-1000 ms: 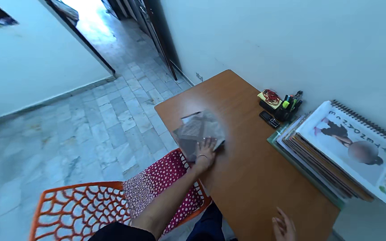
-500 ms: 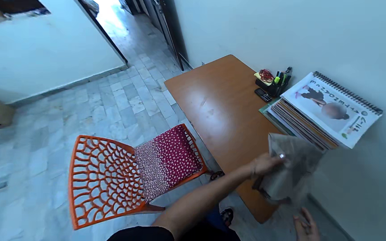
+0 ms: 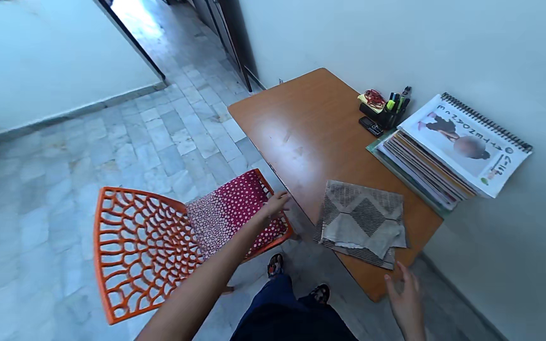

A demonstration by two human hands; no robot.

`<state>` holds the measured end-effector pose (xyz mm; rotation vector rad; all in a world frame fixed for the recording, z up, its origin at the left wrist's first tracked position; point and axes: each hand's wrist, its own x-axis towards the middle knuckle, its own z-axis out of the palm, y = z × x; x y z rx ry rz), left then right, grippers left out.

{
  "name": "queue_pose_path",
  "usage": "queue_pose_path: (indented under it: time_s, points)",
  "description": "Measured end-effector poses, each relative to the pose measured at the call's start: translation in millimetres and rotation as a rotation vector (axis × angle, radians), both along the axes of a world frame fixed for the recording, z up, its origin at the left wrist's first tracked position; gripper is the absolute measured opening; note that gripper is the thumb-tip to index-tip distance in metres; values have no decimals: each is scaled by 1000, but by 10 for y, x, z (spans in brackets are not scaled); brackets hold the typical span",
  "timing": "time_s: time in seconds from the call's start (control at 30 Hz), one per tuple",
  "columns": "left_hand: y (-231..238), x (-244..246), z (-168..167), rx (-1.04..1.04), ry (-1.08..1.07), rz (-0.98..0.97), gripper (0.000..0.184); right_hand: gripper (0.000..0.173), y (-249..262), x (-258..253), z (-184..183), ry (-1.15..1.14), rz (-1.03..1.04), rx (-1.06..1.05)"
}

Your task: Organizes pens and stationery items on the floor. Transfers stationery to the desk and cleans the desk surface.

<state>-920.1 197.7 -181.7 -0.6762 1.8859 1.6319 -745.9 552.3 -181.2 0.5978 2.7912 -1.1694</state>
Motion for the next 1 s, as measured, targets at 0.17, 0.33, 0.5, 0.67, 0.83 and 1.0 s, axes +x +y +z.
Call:
queue_pose_path:
  time_s: [0.17, 0.33, 0.5, 0.67, 0.83, 1.0]
  points:
    - [-1742, 630, 94, -567, 102, 53, 46, 71, -253, -581, -191, -87, 133, 175]
    - [-3147, 1646, -93, -1117, -15, 360, 59, 97, -574, -1100, -302, -292, 33, 299]
    - [-3546, 2230, -535, -774, -243, 795, 91, 99, -1072, -1374, -385, -310, -210, 349]
    - [-3439, 2198, -655, -524, -196, 954, 80, 104, -1970, -1676, -422, -274, -173, 454]
    - [-3443, 2216, -712, -588, -213, 961, 72, 84, -2743, -2305, -455, -196, 116, 483]
    - [-3422, 2227, -703, -613, -258, 933, 63, 61, -2636, -2699, -430, -167, 318, 452]
